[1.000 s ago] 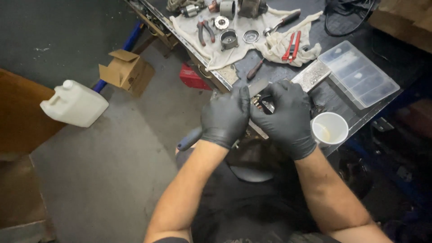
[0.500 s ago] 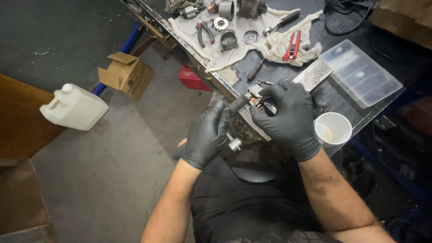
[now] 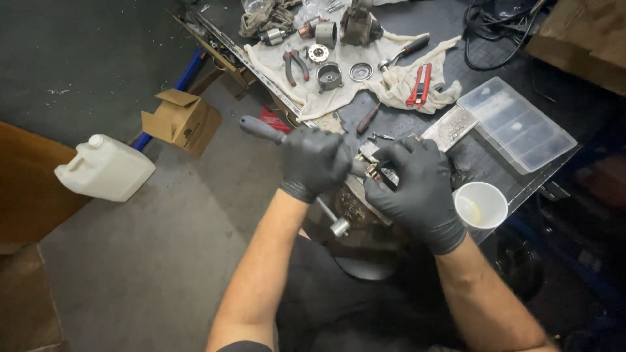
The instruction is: Filing a metal component held in a vise and cleaning it with a small tool
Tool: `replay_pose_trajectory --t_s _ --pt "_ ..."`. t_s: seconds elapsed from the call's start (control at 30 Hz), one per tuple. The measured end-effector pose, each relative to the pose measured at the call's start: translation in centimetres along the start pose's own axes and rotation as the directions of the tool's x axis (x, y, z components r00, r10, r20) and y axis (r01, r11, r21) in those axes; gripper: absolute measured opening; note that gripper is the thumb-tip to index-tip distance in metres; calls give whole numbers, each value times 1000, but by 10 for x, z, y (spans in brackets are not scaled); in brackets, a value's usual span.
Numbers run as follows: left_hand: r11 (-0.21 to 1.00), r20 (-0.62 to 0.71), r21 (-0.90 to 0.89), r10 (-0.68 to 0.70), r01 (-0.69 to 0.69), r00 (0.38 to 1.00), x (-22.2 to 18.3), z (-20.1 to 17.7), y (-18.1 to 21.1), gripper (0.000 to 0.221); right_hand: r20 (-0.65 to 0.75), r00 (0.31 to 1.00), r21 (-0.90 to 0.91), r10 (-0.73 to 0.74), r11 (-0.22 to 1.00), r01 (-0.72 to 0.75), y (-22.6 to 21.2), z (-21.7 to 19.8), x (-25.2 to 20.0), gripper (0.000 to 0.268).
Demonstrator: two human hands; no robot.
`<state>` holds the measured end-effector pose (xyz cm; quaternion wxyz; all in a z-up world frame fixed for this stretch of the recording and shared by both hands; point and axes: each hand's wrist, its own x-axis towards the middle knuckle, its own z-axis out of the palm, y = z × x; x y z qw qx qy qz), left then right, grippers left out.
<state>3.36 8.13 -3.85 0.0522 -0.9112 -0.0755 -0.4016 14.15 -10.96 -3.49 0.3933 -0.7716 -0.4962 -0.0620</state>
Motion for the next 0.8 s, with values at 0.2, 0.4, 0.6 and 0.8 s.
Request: replay_pose_trajectory --t_s 0.2,0.4,0.6,0.8 --pt "993 -22 -80 84 -86 996 6 14 -15 27 -15 999 9 -29 1000 29 0 2 0 38" --pt "979 47 -171 119 -109 992 0 12 -30 35 -34 996 48 -77 996 79 -5 -2 8 35" --pt "994 71 -84 80 -74 994 7 -3 -23 29 30 997 88 -71 994 68 -3 -7 3 28" --pt "767 231 -605 -85 212 969 18 -12 -4 46 102 994 56 -39 998 33 -11 -13 3 24"
